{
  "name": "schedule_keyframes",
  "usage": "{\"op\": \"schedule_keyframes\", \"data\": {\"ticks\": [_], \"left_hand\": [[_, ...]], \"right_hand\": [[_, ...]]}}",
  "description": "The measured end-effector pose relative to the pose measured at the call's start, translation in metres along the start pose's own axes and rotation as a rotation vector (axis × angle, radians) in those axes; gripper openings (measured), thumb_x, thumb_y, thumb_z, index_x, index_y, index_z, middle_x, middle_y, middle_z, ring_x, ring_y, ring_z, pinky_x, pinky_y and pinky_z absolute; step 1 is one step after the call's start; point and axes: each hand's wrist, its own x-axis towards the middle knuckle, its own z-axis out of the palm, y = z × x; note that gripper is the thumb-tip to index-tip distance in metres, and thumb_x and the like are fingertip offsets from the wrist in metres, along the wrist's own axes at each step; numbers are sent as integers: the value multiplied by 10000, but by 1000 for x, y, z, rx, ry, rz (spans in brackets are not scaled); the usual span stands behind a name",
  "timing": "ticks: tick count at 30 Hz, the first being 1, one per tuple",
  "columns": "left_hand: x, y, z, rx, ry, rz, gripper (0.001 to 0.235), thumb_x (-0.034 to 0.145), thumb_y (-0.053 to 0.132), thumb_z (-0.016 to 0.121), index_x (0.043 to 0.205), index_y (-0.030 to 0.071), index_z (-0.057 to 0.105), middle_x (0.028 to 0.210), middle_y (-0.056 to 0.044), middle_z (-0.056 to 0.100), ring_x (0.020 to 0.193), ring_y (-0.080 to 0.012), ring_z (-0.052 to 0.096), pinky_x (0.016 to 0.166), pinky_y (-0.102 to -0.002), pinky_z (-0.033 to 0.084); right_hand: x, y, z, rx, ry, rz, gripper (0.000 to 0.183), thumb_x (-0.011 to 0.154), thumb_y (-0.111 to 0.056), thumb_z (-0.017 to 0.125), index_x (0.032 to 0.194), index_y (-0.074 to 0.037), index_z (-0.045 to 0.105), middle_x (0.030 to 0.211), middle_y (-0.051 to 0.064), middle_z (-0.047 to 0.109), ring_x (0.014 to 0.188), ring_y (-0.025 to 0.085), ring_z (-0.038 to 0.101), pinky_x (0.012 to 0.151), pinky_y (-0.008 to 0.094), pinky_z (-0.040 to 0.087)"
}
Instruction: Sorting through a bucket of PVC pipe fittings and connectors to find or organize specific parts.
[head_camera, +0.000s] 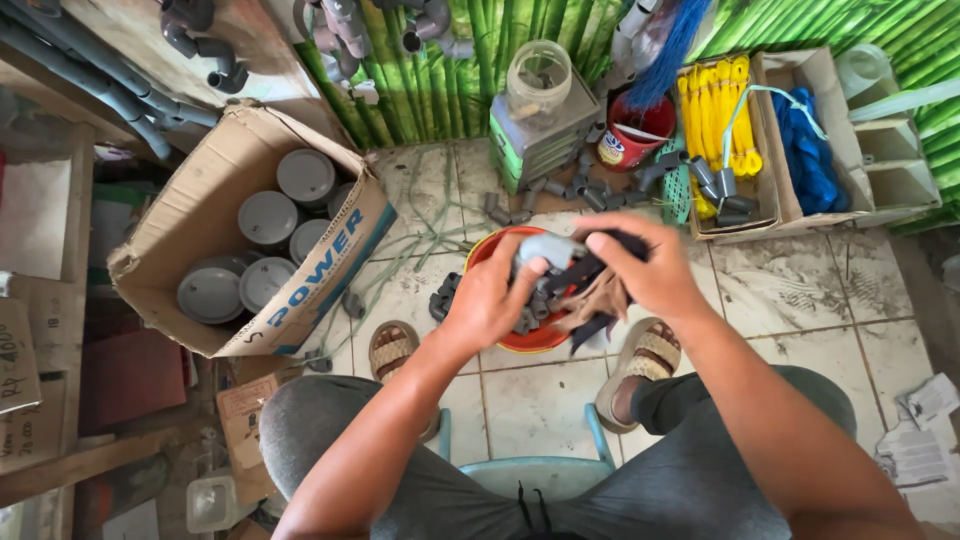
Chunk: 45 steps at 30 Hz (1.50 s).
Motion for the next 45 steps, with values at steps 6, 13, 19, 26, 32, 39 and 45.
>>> {"op": "schedule_keyframes", "data": {"ticks": [6, 13, 19, 26, 32, 39, 45], "left_hand": [[7, -15, 9, -208, 74, 6, 372, 1054, 396, 440, 1258, 110, 564, 917, -256, 718, 1035, -507, 668, 875, -562, 525], [6, -4, 3, -162, 49, 53, 379, 1054, 322, 435, 1278, 30, 524, 973, -374, 680, 1032, -575, 635, 880, -646, 492], [12, -18, -3, -43, 105, 308, 431, 975, 220, 647, 1323, -8, 534, 1036, -332, 670, 1046, -556, 638, 912, -602, 520], [32, -109, 0, 375, -27, -103, 497, 905, 244, 722, 1350, 175, 514, 1104, -202, 698, 1068, -432, 694, 927, -535, 562], [23, -103, 11, -63, 21, -198, 457, 967, 257, 630, 1362, 112, 451, 881, -116, 773, 959, -336, 741, 862, -479, 530], [18, -88, 3, 132, 96, -26, 411, 937, 222, 698, 1292, 114, 521, 1085, -252, 680, 1082, -484, 666, 940, -557, 552], [15, -88, 5, 90, 91, 26, 449, 940, 252, 707, 1326, 135, 507, 1104, -236, 660, 1113, -473, 653, 964, -537, 548]], "right_hand": [[2, -1, 2, -120, -6, -167, 247, 858, -99, 826, 1099, -76, 778, 976, 61, 749, 949, 220, 715, 955, 340, 515], [1, 10, 6, -279, 31, -405, 155, 876, -63, 784, 1031, -65, 782, 1040, 127, 730, 952, 321, 710, 897, 433, 546], [-2, -12, 11, -150, 82, -340, 63, 933, -50, 736, 986, -18, 747, 1037, 129, 746, 992, 328, 724, 923, 420, 546], [-8, -9, -12, 367, 71, 16, 110, 1060, -169, 499, 1059, -62, 471, 780, 147, 670, 754, 202, 678, 781, 339, 552], [6, -1, -45, 451, -138, 24, 178, 1008, -129, 503, 1109, 17, 496, 570, 104, 553, 447, 201, 520, 521, 318, 539], [9, -12, 20, -165, -455, 215, 475, 954, -147, 577, 1387, 30, 494, 1059, 250, 576, 986, 406, 540, 953, 500, 429], [5, 44, 70, -308, -442, 276, 390, 961, -296, 660, 1225, -11, 694, 1193, 248, 721, 1183, 422, 653, 1060, 506, 490]]}}
